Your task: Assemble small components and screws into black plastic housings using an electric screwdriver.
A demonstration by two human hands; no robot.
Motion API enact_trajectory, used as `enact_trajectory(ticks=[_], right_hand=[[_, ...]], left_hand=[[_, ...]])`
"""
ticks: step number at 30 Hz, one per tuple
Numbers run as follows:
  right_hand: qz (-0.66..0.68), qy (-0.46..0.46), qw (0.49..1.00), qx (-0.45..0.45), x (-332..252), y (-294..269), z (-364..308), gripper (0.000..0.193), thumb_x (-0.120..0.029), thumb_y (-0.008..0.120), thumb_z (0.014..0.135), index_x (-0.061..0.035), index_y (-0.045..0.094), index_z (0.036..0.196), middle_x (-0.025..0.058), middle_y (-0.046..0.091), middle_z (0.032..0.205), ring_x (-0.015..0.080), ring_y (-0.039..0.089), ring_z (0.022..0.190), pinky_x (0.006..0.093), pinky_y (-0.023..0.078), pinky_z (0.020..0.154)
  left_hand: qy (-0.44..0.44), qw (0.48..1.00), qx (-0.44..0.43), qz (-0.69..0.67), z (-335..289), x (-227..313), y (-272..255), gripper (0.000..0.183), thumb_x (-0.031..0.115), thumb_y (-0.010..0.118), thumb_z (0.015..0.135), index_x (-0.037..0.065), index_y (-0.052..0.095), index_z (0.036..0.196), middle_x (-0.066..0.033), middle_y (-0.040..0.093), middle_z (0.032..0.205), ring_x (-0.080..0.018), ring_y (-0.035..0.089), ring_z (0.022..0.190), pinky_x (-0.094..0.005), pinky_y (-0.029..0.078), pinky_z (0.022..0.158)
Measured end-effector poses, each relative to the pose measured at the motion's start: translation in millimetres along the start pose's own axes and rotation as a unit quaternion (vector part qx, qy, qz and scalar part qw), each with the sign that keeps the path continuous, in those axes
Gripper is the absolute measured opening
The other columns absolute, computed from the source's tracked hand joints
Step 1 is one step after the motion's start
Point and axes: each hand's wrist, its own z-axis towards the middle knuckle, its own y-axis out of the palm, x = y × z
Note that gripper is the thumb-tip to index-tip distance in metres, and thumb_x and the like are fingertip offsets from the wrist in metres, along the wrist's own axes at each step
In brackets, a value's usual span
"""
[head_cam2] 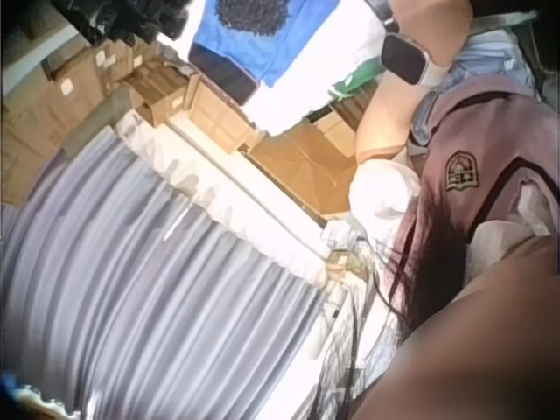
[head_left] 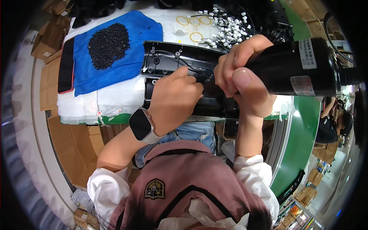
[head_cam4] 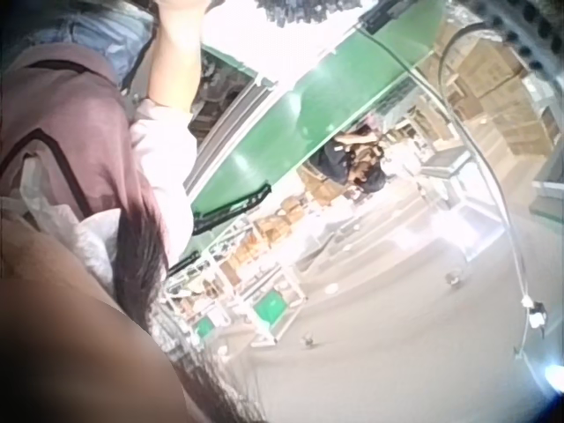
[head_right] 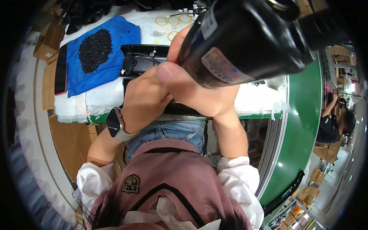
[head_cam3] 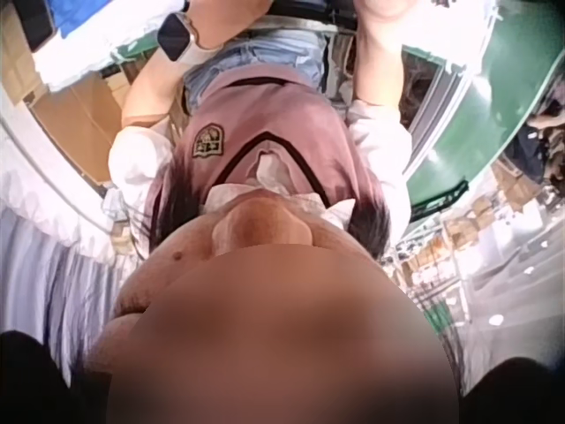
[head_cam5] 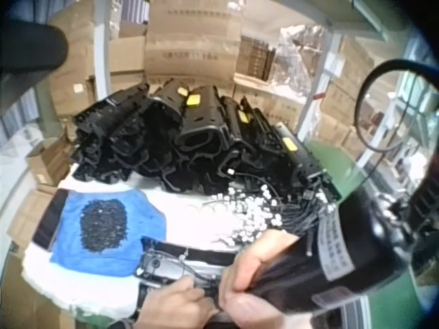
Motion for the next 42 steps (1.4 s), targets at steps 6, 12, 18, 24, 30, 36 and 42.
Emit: enact_trajectory(ticks=[6, 12, 18, 24, 30, 36, 42], right_hand=[[0.097, -0.046, 0.994, 0.012, -4, -6, -5, 0.037, -0.027, 0.065, 0.080, -0.0048, 0.047, 0.102, -0.0018, 0.042, 0.055, 0.0107, 0.038, 0.040, 0.0255, 0.034, 0.042], [0.260, -0.137, 0.947, -0.129, -18, -44, -12, 0.042, -0.031, 0.069, 0.082, -0.0083, 0.044, 0.106, -0.0015, 0.051, 0.063, 0.0116, 0.049, 0.048, 0.0273, 0.041, 0.050], [0.253, -0.161, 0.947, -0.113, -21, -41, -21, 0.043, -0.032, 0.071, 0.082, -0.0093, 0.041, 0.103, -0.0018, 0.054, 0.065, 0.0115, 0.054, 0.049, 0.0260, 0.045, 0.051], [0.257, -0.148, 0.948, -0.113, -20, -43, -22, 0.044, -0.030, 0.072, 0.081, -0.0087, 0.042, 0.104, -0.0013, 0.055, 0.065, 0.0119, 0.053, 0.049, 0.0268, 0.043, 0.050], [0.244, -0.136, 0.954, -0.111, -22, -45, -19, 0.043, -0.032, 0.071, 0.081, -0.0087, 0.042, 0.104, -0.0009, 0.054, 0.064, 0.0126, 0.051, 0.049, 0.0291, 0.043, 0.052], [0.253, -0.157, 0.949, -0.105, -18, -44, -15, 0.045, -0.038, 0.063, 0.087, -0.0086, 0.043, 0.115, -0.0007, 0.052, 0.070, 0.0132, 0.053, 0.055, 0.0319, 0.045, 0.062], [0.352, -0.154, 0.923, 0.009, -22, -16, -10, 0.035, -0.031, 0.067, 0.081, -0.0071, 0.051, 0.101, -0.0025, 0.054, 0.063, 0.0097, 0.051, 0.049, 0.0285, 0.040, 0.055]], left_hand=[[-0.024, 0.998, -0.044, -0.042, 4, -4, -35, 0.009, 0.014, 0.066, 0.074, 0.006, 0.064, 0.071, -0.0070, 0.058, 0.066, -0.0241, 0.058, 0.072, -0.0360, 0.048, 0.060], [-0.207, 0.915, 0.175, 0.300, -14, -76, -90, 0.020, 0.018, 0.067, 0.081, 0.002, 0.066, 0.093, -0.0107, 0.060, 0.081, -0.0296, 0.061, 0.076, -0.0363, 0.048, 0.063], [-0.245, 0.907, 0.137, 0.315, -27, -103, -87, 0.012, 0.017, 0.067, 0.080, 0.005, 0.063, 0.082, -0.0094, 0.059, 0.081, -0.0301, 0.060, 0.074, -0.0374, 0.047, 0.062], [-0.221, 0.901, 0.213, 0.308, -22, -103, -86, 0.015, 0.016, 0.067, 0.081, 0.005, 0.060, 0.077, -0.0091, 0.058, 0.077, -0.0295, 0.058, 0.067, -0.0377, 0.045, 0.057], [-0.222, 0.902, 0.231, 0.289, -22, -107, -89, 0.018, 0.017, 0.070, 0.081, 0.001, 0.062, 0.081, -0.0102, 0.060, 0.068, -0.0184, 0.055, 0.055, -0.0270, 0.045, 0.053], [-0.259, 0.910, 0.300, -0.120, -21, -84, -74, 0.006, 0.002, 0.067, 0.082, 0.000, 0.063, 0.085, -0.0020, 0.066, 0.078, -0.0076, 0.061, 0.069, -0.0223, 0.048, 0.062], [-0.302, 0.807, 0.090, -0.499, -24, 2, -57, 0.022, -0.001, 0.064, 0.084, -0.004, 0.063, 0.105, -0.0106, 0.066, 0.093, -0.0121, 0.065, 0.080, -0.0219, 0.051, 0.071]])
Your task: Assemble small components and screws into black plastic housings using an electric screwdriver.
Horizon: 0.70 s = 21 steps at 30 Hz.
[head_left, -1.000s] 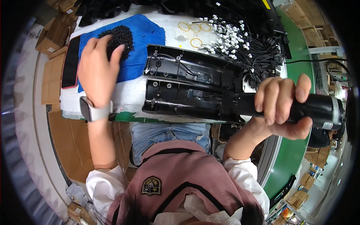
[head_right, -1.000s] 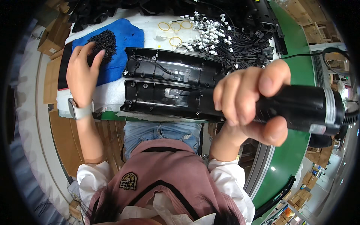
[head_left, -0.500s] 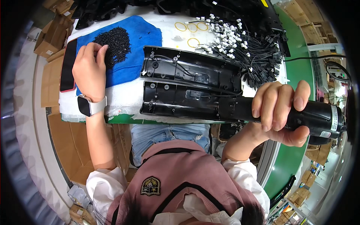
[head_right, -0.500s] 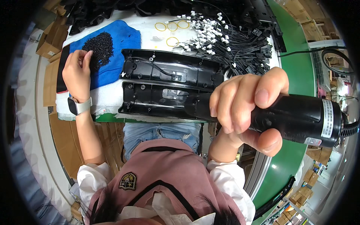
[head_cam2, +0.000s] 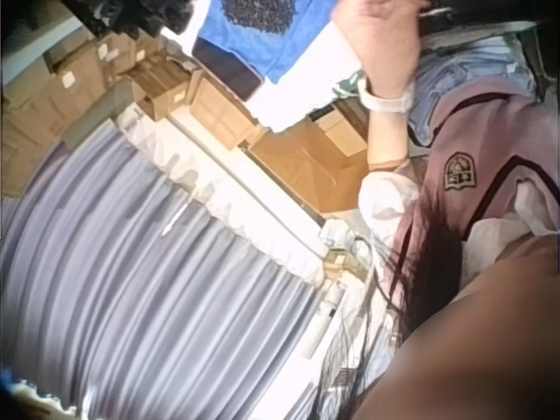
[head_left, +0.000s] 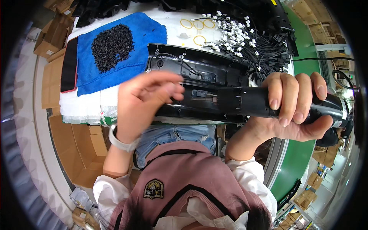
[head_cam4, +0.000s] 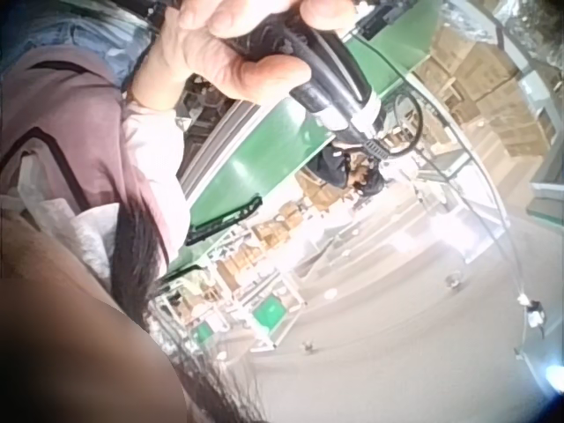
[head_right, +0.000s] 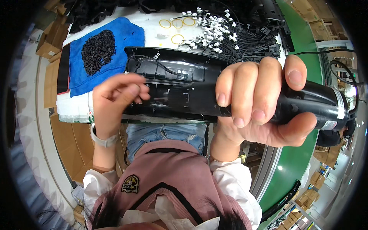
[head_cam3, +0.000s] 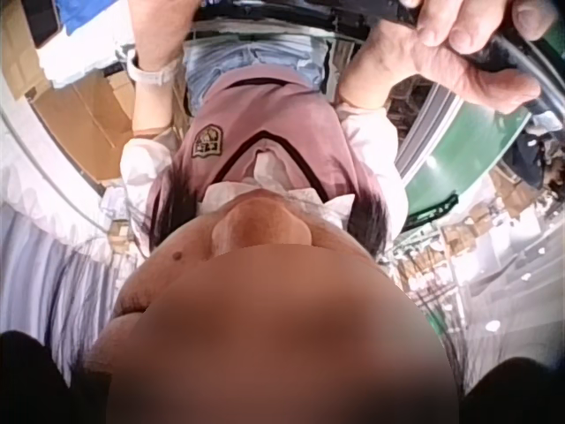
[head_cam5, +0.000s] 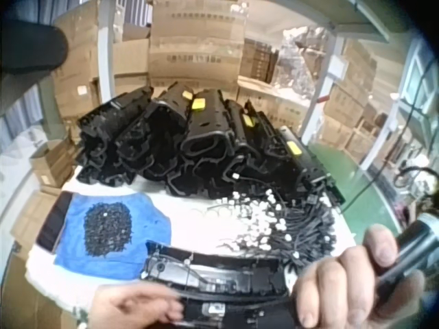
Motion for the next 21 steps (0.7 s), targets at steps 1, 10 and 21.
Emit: enact_trajectory(ticks=[1, 10, 21], right_hand=[[0.018, -0.003, 1.000, 0.009, 2.6, 0.8, 0.5, 0.035, -0.031, 0.067, 0.081, -0.0070, 0.051, 0.101, -0.0023, 0.054, 0.063, 0.0096, 0.051, 0.048, 0.0282, 0.039, 0.055], [0.014, 0.008, 1.000, 0.006, 5.1, 1.8, -5.1, 0.034, -0.031, 0.065, 0.083, -0.0069, 0.050, 0.101, -0.0020, 0.054, 0.063, 0.0098, 0.052, 0.048, 0.0282, 0.040, 0.054], [0.043, 0.049, 0.998, -0.006, 9.6, 2.5, -3.0, 0.033, -0.029, 0.065, 0.084, -0.0066, 0.049, 0.101, -0.0017, 0.056, 0.064, 0.0093, 0.054, 0.049, 0.0289, 0.044, 0.055]], left_hand=[[-0.031, 0.999, -0.024, -0.023, -2.2, -0.9, 4.8, 0.020, -0.002, 0.063, 0.084, -0.004, 0.064, 0.104, -0.0112, 0.066, 0.094, -0.0126, 0.065, 0.078, -0.0222, 0.051, 0.071], [-0.004, 0.996, -0.083, -0.004, -3.8, -5.9, 6.6, 0.019, -0.016, 0.062, 0.075, -0.008, 0.068, 0.091, -0.0152, 0.064, 0.089, -0.0186, 0.066, 0.077, -0.0235, 0.054, 0.069], [-0.068, 0.990, -0.119, -0.028, -7.4, -6.7, 3.0, 0.030, -0.013, 0.067, 0.072, -0.004, 0.065, 0.101, -0.0105, 0.066, 0.088, -0.0148, 0.065, 0.079, -0.0224, 0.053, 0.072]])
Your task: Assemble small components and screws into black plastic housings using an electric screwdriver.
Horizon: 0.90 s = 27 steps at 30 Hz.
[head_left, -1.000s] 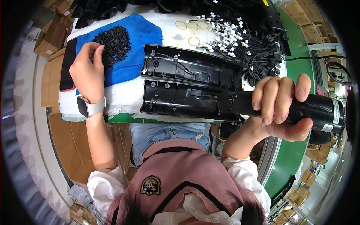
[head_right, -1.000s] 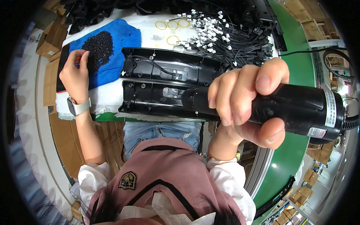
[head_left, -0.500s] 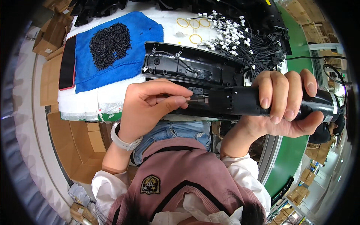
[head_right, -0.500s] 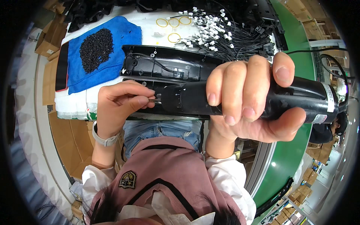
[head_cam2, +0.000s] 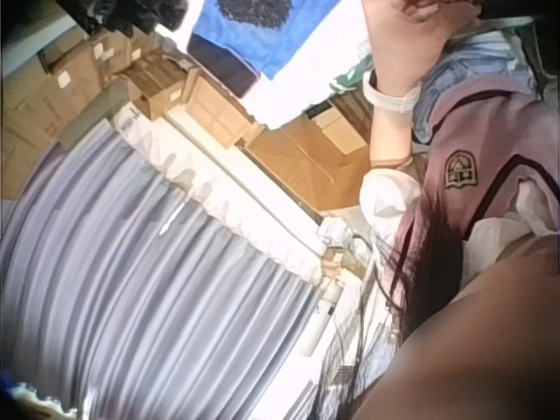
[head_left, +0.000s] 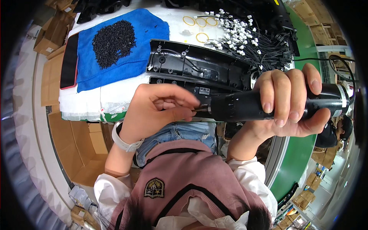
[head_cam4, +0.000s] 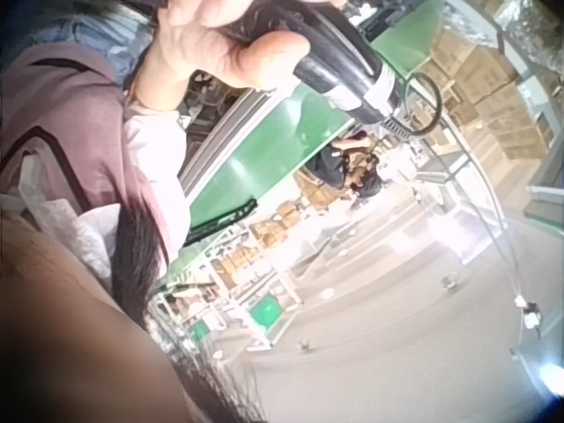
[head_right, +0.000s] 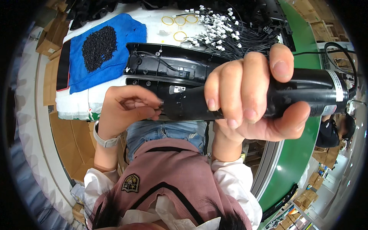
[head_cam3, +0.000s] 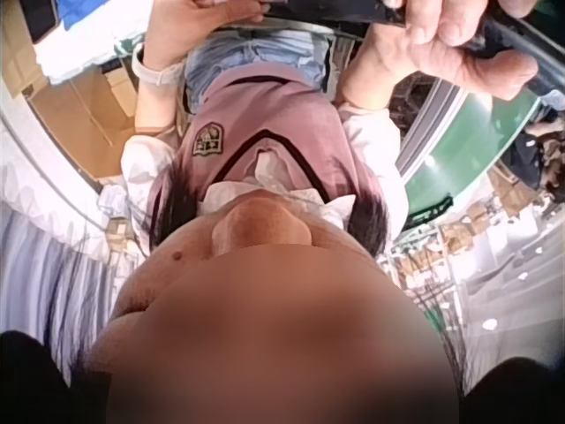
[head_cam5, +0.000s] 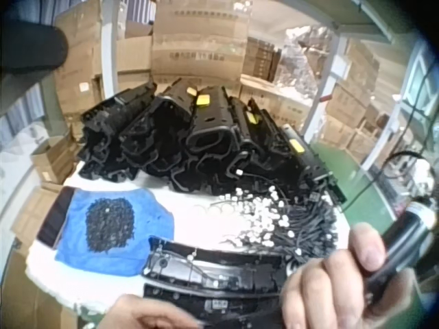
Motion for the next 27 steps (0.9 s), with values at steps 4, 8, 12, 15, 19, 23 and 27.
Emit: enact_trajectory(ticks=[4, 8, 12, 15, 19, 23, 27], right_hand=[[-0.066, 0.023, 0.998, -0.006, -3, -7, 4, 0.035, -0.032, 0.063, 0.085, -0.0062, 0.049, 0.105, -0.0035, 0.050, 0.062, 0.0095, 0.048, 0.047, 0.0286, 0.039, 0.052], [-0.258, 0.031, 0.965, -0.019, 0, -9, 4, 0.040, -0.035, 0.061, 0.084, -0.0067, 0.047, 0.109, -0.0022, 0.044, 0.060, 0.0102, 0.041, 0.045, 0.0295, 0.039, 0.051], [-0.288, 0.071, 0.954, 0.035, 14, 0, 2, 0.042, -0.033, 0.063, 0.083, -0.0055, 0.045, 0.108, -0.0010, 0.044, 0.059, 0.0108, 0.041, 0.044, 0.0296, 0.039, 0.050], [-0.314, 0.076, 0.946, 0.028, 17, 0, 3, 0.042, -0.034, 0.062, 0.083, -0.0052, 0.044, 0.108, -0.0006, 0.043, 0.059, 0.0108, 0.041, 0.044, 0.0289, 0.038, 0.050], [-0.343, 0.077, 0.935, 0.038, 22, 3, 2, 0.043, -0.034, 0.062, 0.084, -0.0050, 0.044, 0.108, -0.0009, 0.043, 0.059, 0.0106, 0.041, 0.044, 0.0289, 0.038, 0.050], [-0.353, 0.077, 0.932, 0.024, 25, 0, 4, 0.036, -0.029, 0.062, 0.083, -0.0049, 0.044, 0.103, 0.0000, 0.043, 0.058, 0.0110, 0.040, 0.044, 0.0284, 0.038, 0.048], [-0.395, 0.101, 0.913, -0.015, 28, -2, 9, 0.026, -0.015, 0.063, 0.080, -0.0037, 0.045, 0.096, 0.0032, 0.044, 0.058, 0.0113, 0.039, 0.043, 0.0254, 0.034, 0.042]], left_hand=[[0.155, 0.928, 0.051, 0.334, -1, 5, 3, 0.046, 0.010, 0.080, 0.065, 0.004, 0.061, 0.106, -0.0050, 0.061, 0.088, -0.0165, 0.060, 0.083, -0.0287, 0.050, 0.069], [0.222, 0.824, -0.018, 0.521, 2, -9, 0, 0.046, 0.020, 0.080, 0.061, 0.004, 0.061, 0.100, -0.0054, 0.056, 0.084, -0.0217, 0.057, 0.084, -0.0328, 0.046, 0.069], [0.266, 0.765, -0.008, 0.586, -1, -27, -1, 0.040, 0.017, 0.076, 0.058, 0.003, 0.060, 0.091, -0.0040, 0.053, 0.091, -0.0215, 0.054, 0.090, -0.0331, 0.042, 0.076], [0.279, 0.767, -0.007, 0.577, 1, -30, 0, 0.037, 0.016, 0.074, 0.058, 0.003, 0.059, 0.090, -0.0042, 0.051, 0.089, -0.0213, 0.053, 0.087, -0.0328, 0.042, 0.074], [0.274, 0.775, -0.016, 0.569, 3, -28, -1, 0.036, 0.017, 0.073, 0.059, 0.003, 0.061, 0.090, -0.0054, 0.052, 0.087, -0.0237, 0.053, 0.081, -0.0348, 0.042, 0.069], [0.277, 0.782, -0.009, 0.559, 2, -28, -1, 0.036, 0.020, 0.073, 0.060, 0.003, 0.063, 0.091, -0.0063, 0.054, 0.088, -0.0264, 0.053, 0.077, -0.0369, 0.041, 0.065], [0.273, 0.786, -0.006, 0.554, 2, -28, 0, 0.035, 0.021, 0.073, 0.061, 0.003, 0.063, 0.090, -0.0054, 0.054, 0.086, -0.0257, 0.052, 0.075, -0.0365, 0.041, 0.063]])
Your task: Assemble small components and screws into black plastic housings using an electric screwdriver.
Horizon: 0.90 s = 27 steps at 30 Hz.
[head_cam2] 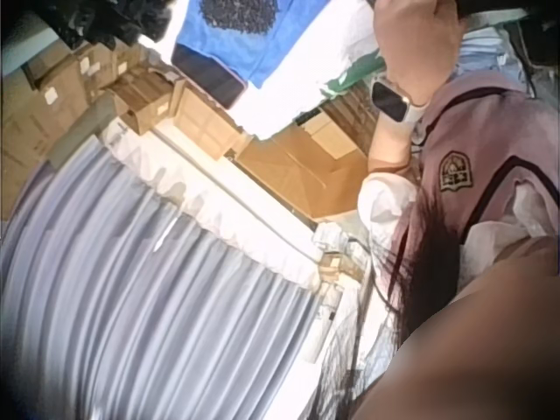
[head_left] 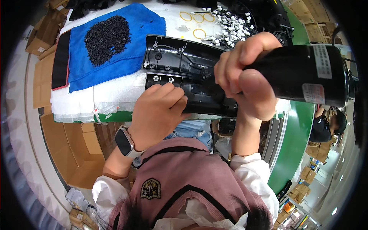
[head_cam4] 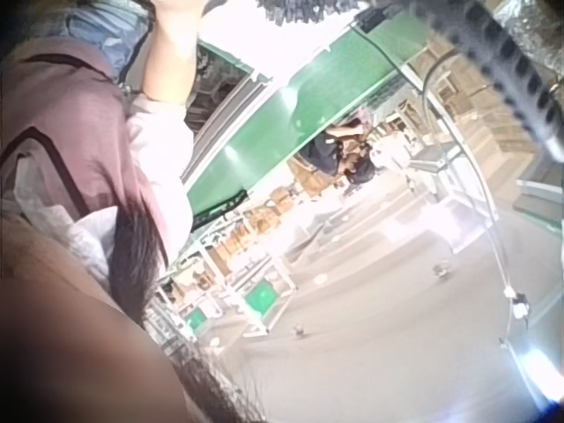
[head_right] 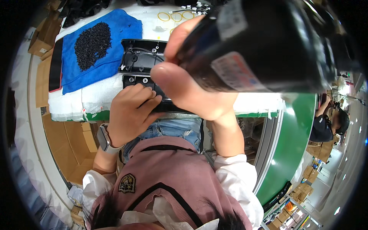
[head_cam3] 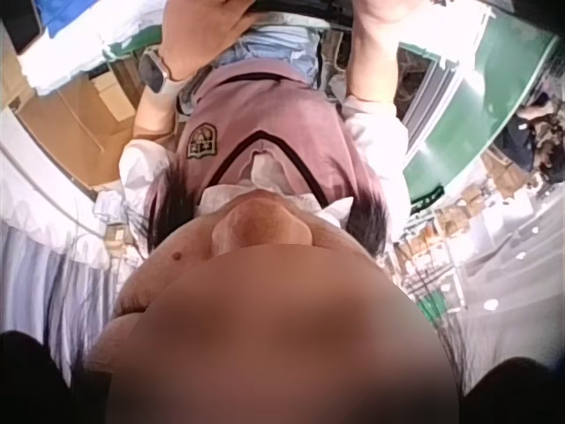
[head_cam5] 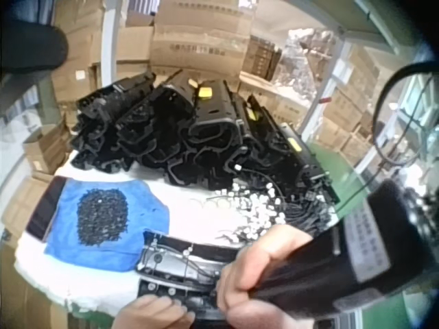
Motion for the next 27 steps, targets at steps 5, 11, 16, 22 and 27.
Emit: enact_trajectory(ticks=[5, 11, 16, 22, 27], right_hand=[[0.041, 0.041, 0.997, 0.049, 0, 8, 3, 0.019, -0.008, 0.071, 0.070, -0.0017, 0.054, 0.078, 0.0026, 0.051, 0.062, 0.0109, 0.046, 0.050, 0.0235, 0.037, 0.047], [-0.017, -0.016, 1.000, 0.009, 4, 4, -2, 0.022, -0.007, 0.063, 0.077, -0.0026, 0.043, 0.086, 0.0054, 0.045, 0.056, 0.0120, 0.040, 0.042, 0.0243, 0.035, 0.040], [0.213, -0.051, 0.975, 0.042, -19, 2, -21, 0.030, -0.013, 0.068, 0.079, -0.0075, 0.046, 0.098, -0.0017, 0.047, 0.056, 0.0111, 0.040, 0.041, 0.0240, 0.032, 0.043], [0.363, -0.245, 0.898, -0.040, -86, -73, -64, 0.032, -0.018, 0.072, 0.082, -0.0045, 0.046, 0.095, 0.0037, 0.060, 0.059, 0.0125, 0.058, 0.044, 0.0277, 0.048, 0.043], [0.238, -0.158, 0.949, 0.131, -81, -92, -101, 0.035, -0.026, 0.067, 0.084, -0.0069, 0.043, 0.100, -0.0017, 0.051, 0.057, 0.0110, 0.049, 0.042, 0.0260, 0.043, 0.049]], left_hand=[[0.006, 1.000, -0.003, 0.015, -2, -1, 4, 0.030, 0.021, 0.071, 0.063, 0.003, 0.063, 0.086, -0.0042, 0.051, 0.080, -0.0240, 0.052, 0.072, -0.0348, 0.041, 0.062], [0.076, 0.991, 0.006, 0.108, 3, 9, 11, 0.021, 0.014, 0.064, 0.064, 0.003, 0.060, 0.081, -0.0044, 0.051, 0.078, -0.0227, 0.051, 0.073, -0.0331, 0.043, 0.064], [0.024, 0.993, 0.022, 0.111, -9, 23, 7, 0.015, 0.009, 0.058, 0.071, 0.003, 0.061, 0.085, -0.0052, 0.052, 0.076, -0.0228, 0.052, 0.068, -0.0334, 0.041, 0.057], [0.070, 0.973, 0.085, 0.203, 15, 22, -18, 0.017, 0.010, 0.057, 0.065, 0.003, 0.059, 0.080, -0.0047, 0.047, 0.071, -0.0202, 0.051, 0.070, -0.0311, 0.039, 0.055], [0.033, 0.982, 0.037, 0.185, 53, -3, -14, 0.016, 0.011, 0.065, 0.064, 0.003, 0.060, 0.075, -0.0060, 0.052, 0.078, -0.0237, 0.052, 0.074, -0.0323, 0.042, 0.059]])
